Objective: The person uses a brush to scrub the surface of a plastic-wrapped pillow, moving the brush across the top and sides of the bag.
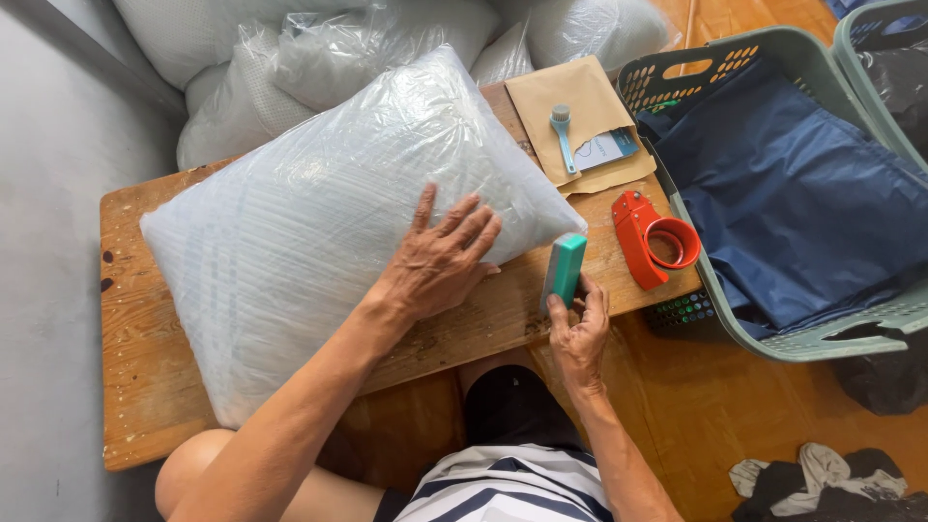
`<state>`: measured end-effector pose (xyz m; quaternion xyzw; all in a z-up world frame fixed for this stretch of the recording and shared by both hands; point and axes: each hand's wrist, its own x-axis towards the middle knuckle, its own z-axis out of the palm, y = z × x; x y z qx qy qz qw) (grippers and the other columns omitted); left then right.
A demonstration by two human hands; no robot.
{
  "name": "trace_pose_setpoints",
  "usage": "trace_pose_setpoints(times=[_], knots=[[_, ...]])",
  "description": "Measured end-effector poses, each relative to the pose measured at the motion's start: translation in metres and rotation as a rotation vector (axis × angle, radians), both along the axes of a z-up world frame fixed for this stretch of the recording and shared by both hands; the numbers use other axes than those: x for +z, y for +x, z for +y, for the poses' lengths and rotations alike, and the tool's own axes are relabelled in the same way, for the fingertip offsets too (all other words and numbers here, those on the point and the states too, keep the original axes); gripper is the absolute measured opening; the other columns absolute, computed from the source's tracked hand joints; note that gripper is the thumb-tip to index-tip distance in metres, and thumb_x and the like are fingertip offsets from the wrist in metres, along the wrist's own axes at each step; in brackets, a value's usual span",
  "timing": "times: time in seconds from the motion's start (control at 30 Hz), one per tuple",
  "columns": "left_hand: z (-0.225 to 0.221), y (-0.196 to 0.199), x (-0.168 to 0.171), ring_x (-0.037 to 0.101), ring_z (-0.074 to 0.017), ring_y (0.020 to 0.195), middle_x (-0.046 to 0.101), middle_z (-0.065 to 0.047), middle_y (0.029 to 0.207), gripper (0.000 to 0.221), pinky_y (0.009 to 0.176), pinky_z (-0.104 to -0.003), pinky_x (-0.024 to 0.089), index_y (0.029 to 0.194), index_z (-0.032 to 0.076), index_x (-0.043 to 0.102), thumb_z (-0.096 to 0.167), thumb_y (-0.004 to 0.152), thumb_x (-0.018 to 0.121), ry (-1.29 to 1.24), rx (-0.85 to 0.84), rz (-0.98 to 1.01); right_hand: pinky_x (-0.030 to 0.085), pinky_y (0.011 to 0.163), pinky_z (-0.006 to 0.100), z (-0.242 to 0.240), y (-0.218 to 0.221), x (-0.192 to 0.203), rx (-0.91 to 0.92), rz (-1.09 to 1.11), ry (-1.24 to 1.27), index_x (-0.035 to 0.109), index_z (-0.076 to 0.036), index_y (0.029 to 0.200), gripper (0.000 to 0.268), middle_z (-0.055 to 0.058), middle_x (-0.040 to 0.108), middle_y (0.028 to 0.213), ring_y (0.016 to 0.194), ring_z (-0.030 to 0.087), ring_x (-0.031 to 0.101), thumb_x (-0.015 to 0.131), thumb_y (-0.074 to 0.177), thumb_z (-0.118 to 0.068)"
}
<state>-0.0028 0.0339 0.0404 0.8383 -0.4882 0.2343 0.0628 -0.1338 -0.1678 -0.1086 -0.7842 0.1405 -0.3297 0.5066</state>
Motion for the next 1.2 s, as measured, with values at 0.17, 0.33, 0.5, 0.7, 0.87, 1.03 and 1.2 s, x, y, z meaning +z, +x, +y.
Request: trace_pose_setpoints(times=[0.17, 0.33, 0.5, 0.7, 0.87, 1.03, 1.2], knots=[[0.095, 0.003, 0.024, 0.049, -0.0362, 0.139, 0.061, -0.014, 0.139, 0.059, 0.117, -0.070, 0.016, 0.141, 0.013, 0.062, 0.053, 0.098, 0.065, -0.094, 0.233, -0.007, 0.054, 0.088, 0.045, 0.007, 0.045, 0.029, -0.017, -0.110, -0.049, 0.056, -0.001, 0.137, 0.053, 0.017, 0.053, 0.118, 0.105, 0.036, 0.063, 0.075, 0.092, -0.023], [0.170, -0.005, 0.057, 0.022, -0.0535, 0.148, 0.041, -0.020, 0.159, 0.079, 0.104, -0.087, 0.017, 0.153, 0.032, 0.050, 0.077, 0.089, 0.057, -0.229, 0.800, 0.489, 0.050, 0.090, 0.050, 0.100, 0.058, 0.033, -0.014, -0.166, -0.192, 0.054, 0.003, 0.132, 0.057, 0.022, 0.051, 0.113, 0.104, 0.044, 0.059, 0.074, 0.083, -0.016], [0.177, 0.000, 0.050, 0.023, -0.0467, 0.150, 0.037, -0.011, 0.162, 0.081, 0.109, -0.083, 0.018, 0.154, 0.038, 0.046, 0.082, 0.087, 0.053, -0.265, 0.831, 0.595, 0.054, 0.093, 0.040, 0.174, 0.015, 0.043, 0.567, -0.248, -0.400, 0.065, -0.010, 0.126, 0.056, 0.009, 0.060, 0.109, 0.104, 0.032, 0.066, 0.073, 0.070, -0.010], [0.180, -0.001, 0.046, 0.023, -0.0465, 0.150, 0.035, -0.011, 0.163, 0.081, 0.109, -0.082, 0.018, 0.156, 0.036, 0.045, 0.081, 0.089, 0.052, -0.271, 0.815, 0.581, 0.043, 0.088, 0.046, 0.063, 0.036, 0.052, -0.032, -0.133, -0.061, 0.050, 0.002, 0.139, 0.052, 0.018, 0.049, 0.114, 0.101, 0.032, 0.051, 0.066, 0.093, -0.015], [0.171, -0.005, 0.049, 0.019, -0.0469, 0.151, 0.032, -0.012, 0.164, 0.080, 0.110, -0.082, 0.016, 0.157, 0.036, 0.041, 0.082, 0.091, 0.046, -0.272, 0.811, 0.589, 0.043, 0.089, 0.045, 0.059, 0.071, 0.067, 0.008, -0.227, -0.222, 0.053, 0.004, 0.142, 0.054, 0.019, 0.045, 0.108, 0.098, 0.036, 0.051, 0.066, 0.091, -0.010], [0.178, 0.000, 0.041, 0.018, -0.0452, 0.152, 0.031, -0.011, 0.165, 0.073, 0.112, -0.080, 0.012, 0.157, 0.039, 0.040, 0.080, 0.097, 0.034, -0.276, 0.835, 0.617, 0.044, 0.092, 0.045, 0.173, 0.026, 0.078, 0.389, -0.280, -0.485, 0.064, -0.001, 0.135, 0.066, 0.015, 0.056, 0.109, 0.103, 0.035, 0.059, 0.074, 0.070, -0.012], [0.193, 0.003, 0.048, 0.023, -0.0387, 0.152, 0.034, -0.010, 0.164, 0.075, 0.116, -0.073, 0.015, 0.160, 0.030, 0.036, 0.076, 0.101, 0.026, -0.292, 0.820, 0.658, 0.043, 0.096, 0.045, 0.138, 0.027, 0.074, 0.390, -0.354, -0.453, 0.062, 0.001, 0.136, 0.068, 0.017, 0.061, 0.109, 0.104, 0.036, 0.060, 0.072, 0.069, -0.007]])
